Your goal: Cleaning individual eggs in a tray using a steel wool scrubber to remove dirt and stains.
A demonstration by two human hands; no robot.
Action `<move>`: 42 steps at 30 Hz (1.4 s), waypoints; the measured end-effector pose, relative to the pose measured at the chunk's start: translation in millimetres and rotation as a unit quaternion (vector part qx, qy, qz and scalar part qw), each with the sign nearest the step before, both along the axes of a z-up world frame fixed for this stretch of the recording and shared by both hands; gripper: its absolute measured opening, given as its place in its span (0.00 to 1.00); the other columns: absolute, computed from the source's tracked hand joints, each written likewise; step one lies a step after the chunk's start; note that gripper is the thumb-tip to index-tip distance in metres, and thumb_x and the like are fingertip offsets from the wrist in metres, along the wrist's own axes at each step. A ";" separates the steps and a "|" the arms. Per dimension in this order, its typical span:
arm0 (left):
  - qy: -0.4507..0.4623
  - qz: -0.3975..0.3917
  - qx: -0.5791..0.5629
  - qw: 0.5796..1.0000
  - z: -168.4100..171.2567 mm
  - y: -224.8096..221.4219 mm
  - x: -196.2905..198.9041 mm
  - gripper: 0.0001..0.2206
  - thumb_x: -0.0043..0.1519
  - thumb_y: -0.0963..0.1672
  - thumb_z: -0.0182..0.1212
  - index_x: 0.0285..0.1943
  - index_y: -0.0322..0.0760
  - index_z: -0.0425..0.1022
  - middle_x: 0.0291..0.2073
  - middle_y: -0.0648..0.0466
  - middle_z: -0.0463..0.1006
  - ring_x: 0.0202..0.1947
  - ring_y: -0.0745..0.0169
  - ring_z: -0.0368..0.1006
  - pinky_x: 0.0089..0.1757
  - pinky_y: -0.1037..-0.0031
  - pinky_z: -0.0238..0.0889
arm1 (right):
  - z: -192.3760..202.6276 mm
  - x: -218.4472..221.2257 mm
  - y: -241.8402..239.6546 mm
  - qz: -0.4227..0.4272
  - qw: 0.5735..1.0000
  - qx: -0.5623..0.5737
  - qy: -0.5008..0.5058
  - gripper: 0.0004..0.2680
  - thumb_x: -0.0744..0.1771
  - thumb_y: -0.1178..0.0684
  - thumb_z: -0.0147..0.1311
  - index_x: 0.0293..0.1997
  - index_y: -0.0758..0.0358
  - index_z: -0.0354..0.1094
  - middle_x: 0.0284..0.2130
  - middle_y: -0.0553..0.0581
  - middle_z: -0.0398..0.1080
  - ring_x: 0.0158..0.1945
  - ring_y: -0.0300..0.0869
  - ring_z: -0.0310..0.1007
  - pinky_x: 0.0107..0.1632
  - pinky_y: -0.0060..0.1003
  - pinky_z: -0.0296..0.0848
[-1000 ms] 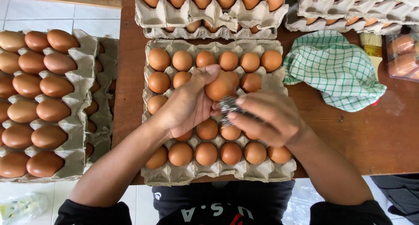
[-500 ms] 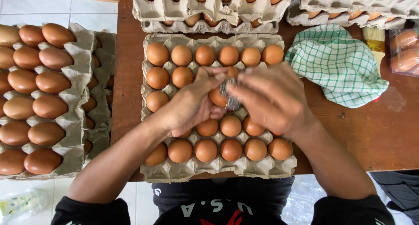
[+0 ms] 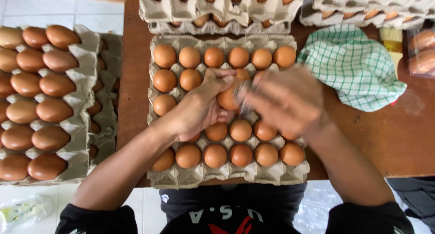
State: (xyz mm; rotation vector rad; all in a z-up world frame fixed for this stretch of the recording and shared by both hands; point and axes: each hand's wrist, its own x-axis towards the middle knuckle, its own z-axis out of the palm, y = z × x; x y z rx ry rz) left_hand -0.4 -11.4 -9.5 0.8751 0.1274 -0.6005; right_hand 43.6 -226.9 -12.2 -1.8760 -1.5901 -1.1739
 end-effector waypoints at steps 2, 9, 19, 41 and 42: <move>0.006 -0.015 0.023 1.000 3.2 -0.4 -3.7 0.14 0.67 0.49 0.49 0.59 0.44 0.57 0.37 0.52 0.67 0.24 0.69 0.62 0.27 0.80 0.60 | -1.5 -6.1 -0.3 0.006 1.000 0.007 0.025 0.05 0.71 0.59 0.56 0.50 0.65 0.75 0.37 0.60 0.71 0.27 0.39 0.67 0.20 0.33 0.62; 0.005 -0.021 0.063 0.998 7.6 -1.3 -2.3 0.18 0.66 0.50 0.50 0.61 0.43 0.57 0.36 0.53 0.64 0.18 0.72 0.60 0.26 0.81 0.64 | -15.9 5.7 -7.5 -0.042 0.999 0.022 -0.007 0.05 0.68 0.62 0.64 0.46 0.60 0.79 0.40 0.61 0.76 0.41 0.47 0.77 0.44 0.43 0.72; -0.010 -0.008 0.027 1.000 1.0 -2.4 0.3 0.12 0.68 0.48 0.49 0.54 0.44 0.57 0.28 0.53 0.63 0.21 0.70 0.55 0.26 0.79 0.52 | -4.2 -11.5 3.3 -0.052 0.998 0.026 0.001 0.03 0.69 0.58 0.64 0.46 0.60 0.78 0.38 0.60 0.74 0.40 0.45 0.77 0.40 0.39 0.70; -0.049 -0.023 0.126 0.991 16.7 -1.4 -5.0 0.17 0.65 0.51 0.46 0.60 0.42 0.59 0.42 0.54 0.63 0.35 0.70 0.60 0.36 0.75 0.62 | -11.8 -4.5 -0.8 -0.024 0.999 0.020 0.027 0.06 0.69 0.55 0.67 0.49 0.53 0.78 0.39 0.56 0.69 0.33 0.42 0.67 0.32 0.38 0.65; -0.045 -0.042 0.190 0.980 20.1 -2.0 -5.1 0.18 0.64 0.53 0.44 0.59 0.47 0.59 0.52 0.56 0.64 0.44 0.71 0.63 0.42 0.72 0.70 | -12.0 -0.9 2.7 -0.005 0.998 0.044 0.045 0.04 0.71 0.58 0.58 0.49 0.57 0.77 0.38 0.58 0.67 0.29 0.40 0.61 0.25 0.34 0.62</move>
